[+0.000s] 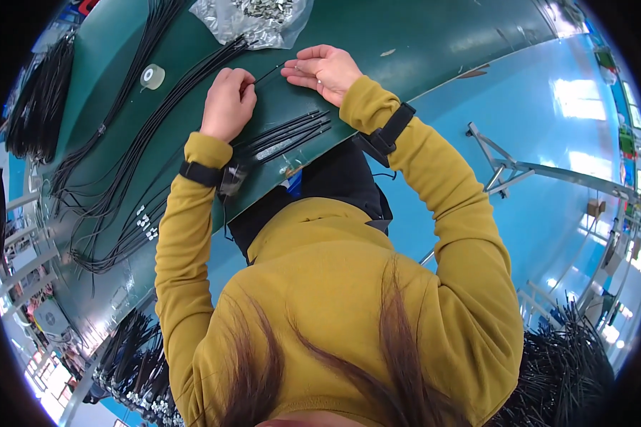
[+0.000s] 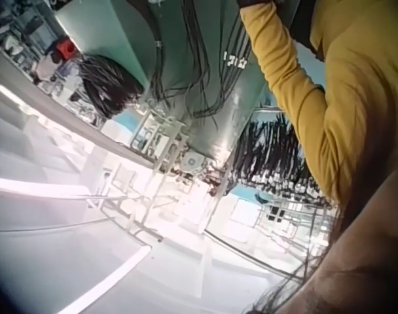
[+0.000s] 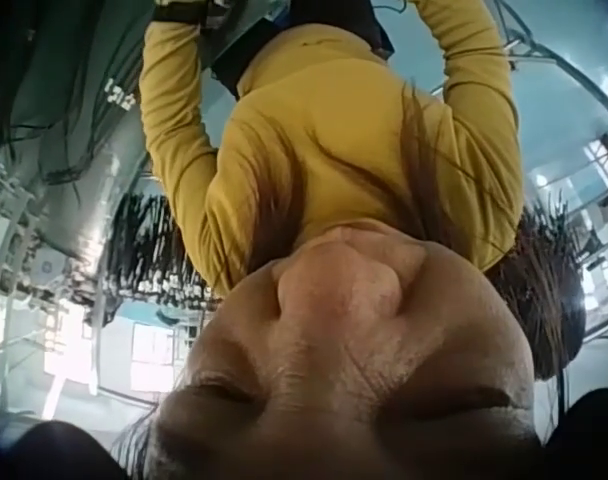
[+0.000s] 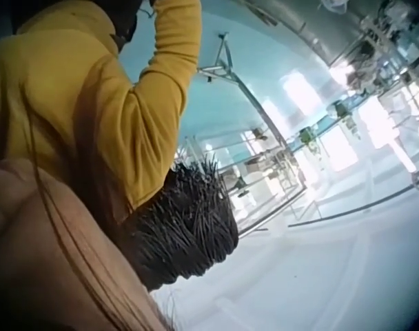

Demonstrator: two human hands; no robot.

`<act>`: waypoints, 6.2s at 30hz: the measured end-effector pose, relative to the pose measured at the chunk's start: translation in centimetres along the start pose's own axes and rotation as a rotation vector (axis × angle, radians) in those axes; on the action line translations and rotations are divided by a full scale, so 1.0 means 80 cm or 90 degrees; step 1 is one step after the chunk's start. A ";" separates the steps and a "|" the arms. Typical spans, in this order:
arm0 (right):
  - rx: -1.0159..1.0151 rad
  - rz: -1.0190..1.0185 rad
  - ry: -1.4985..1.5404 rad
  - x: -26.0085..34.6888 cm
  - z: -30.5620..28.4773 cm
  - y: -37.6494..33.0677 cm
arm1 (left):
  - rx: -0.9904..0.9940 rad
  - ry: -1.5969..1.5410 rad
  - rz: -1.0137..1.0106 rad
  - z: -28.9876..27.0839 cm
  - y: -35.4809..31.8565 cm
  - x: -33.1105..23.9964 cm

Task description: The person spreads out a bundle of wires on the table, picks up metal connectors from a plastic bag, and attaches a connector to the end of each wire by hand.

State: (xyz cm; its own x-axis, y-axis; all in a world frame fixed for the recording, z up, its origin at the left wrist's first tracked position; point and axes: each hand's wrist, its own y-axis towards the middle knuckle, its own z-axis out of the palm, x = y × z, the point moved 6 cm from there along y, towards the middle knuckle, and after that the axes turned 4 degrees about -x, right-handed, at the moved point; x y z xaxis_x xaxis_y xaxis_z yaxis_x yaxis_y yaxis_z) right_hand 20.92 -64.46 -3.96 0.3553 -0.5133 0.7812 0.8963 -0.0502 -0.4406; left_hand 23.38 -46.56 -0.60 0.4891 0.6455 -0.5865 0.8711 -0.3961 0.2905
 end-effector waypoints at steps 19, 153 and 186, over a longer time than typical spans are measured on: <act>-0.002 -0.020 -0.248 0.006 0.007 -0.007 | -0.044 -0.136 0.042 -0.013 -0.023 -0.020; -0.030 -0.636 -1.157 0.082 0.109 0.251 | 0.006 0.363 -0.147 -0.140 -0.136 0.122; 0.231 0.131 -0.154 -0.018 0.030 -0.014 | -0.067 -0.065 0.018 -0.030 -0.032 -0.014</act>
State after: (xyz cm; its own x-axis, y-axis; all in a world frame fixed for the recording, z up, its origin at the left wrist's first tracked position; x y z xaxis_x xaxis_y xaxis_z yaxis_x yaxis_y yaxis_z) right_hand 20.01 -61.65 -3.50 0.5478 -0.2649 0.7936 0.8204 0.3560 -0.4475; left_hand 20.69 -44.68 1.14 0.5112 0.5626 -0.6497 0.8594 -0.3386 0.3831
